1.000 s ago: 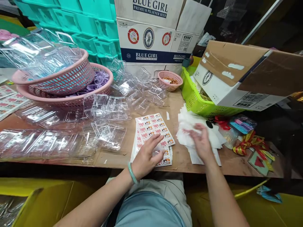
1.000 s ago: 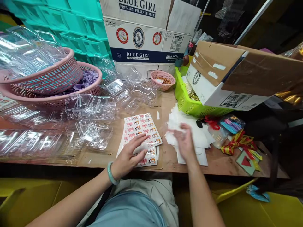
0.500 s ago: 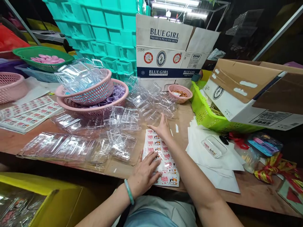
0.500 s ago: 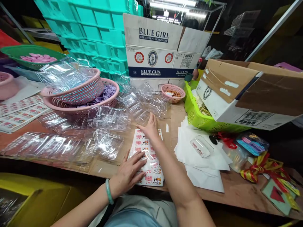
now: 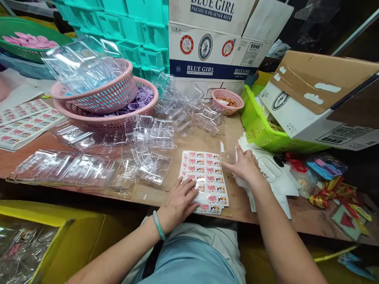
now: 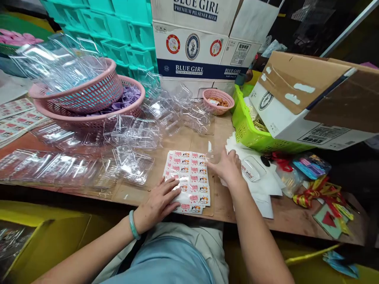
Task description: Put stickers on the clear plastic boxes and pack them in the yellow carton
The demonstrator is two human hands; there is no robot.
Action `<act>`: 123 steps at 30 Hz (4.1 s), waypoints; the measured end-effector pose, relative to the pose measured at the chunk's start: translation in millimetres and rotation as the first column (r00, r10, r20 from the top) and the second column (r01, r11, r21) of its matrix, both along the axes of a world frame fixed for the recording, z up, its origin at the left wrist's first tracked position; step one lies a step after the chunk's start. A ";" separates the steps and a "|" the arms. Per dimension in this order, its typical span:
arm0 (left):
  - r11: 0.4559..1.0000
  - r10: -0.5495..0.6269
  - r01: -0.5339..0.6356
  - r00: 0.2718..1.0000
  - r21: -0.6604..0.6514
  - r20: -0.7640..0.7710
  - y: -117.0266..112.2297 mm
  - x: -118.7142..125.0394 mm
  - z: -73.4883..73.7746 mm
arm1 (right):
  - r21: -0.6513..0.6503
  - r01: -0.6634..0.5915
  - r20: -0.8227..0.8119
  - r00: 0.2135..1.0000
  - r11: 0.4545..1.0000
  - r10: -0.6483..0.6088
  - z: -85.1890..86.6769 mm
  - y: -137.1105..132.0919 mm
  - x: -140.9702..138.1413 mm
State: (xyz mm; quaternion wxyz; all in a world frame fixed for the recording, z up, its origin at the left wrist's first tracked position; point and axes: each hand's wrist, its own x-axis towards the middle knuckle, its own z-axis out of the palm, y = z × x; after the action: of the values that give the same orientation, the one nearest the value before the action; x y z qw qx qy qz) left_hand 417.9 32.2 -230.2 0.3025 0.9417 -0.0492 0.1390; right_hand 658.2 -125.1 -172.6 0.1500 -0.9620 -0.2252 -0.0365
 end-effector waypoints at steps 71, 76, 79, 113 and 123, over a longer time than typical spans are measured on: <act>0.750 -0.002 0.025 0.999 -0.661 0.036 -69.3 159.2 59.9 | 0.867 0.314 -0.431 0.862 0.386 0.266 -1.2 -63.9 -30.6; 0.926 0.175 -0.168 0.984 -0.337 -0.009 -62.7 184.2 37.3 | 0.955 0.264 -0.268 0.963 0.136 0.010 1.4 -76.2 -6.5; 0.961 0.097 -0.110 0.993 -0.253 -0.064 -58.6 194.3 41.2 | 0.964 0.231 -0.243 0.966 0.136 0.087 12.8 -83.4 -4.1; 0.123 -0.243 -0.301 0.915 -0.946 -0.323 27.7 11.9 33.5 | 0.478 -0.109 -0.762 0.441 0.872 0.473 53.1 19.2 -105.8; 0.123 -0.245 -0.292 0.917 -0.949 -0.314 28.0 11.1 34.2 | 0.440 -0.142 -0.752 0.482 0.887 0.450 53.3 24.4 -107.7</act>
State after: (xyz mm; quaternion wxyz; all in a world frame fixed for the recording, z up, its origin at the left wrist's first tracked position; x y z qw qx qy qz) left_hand 429.0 60.3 -196.0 0.8493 0.5081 0.1332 -0.0532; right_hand 550.6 -100.7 -119.3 0.3960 -0.7671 -0.2814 0.4190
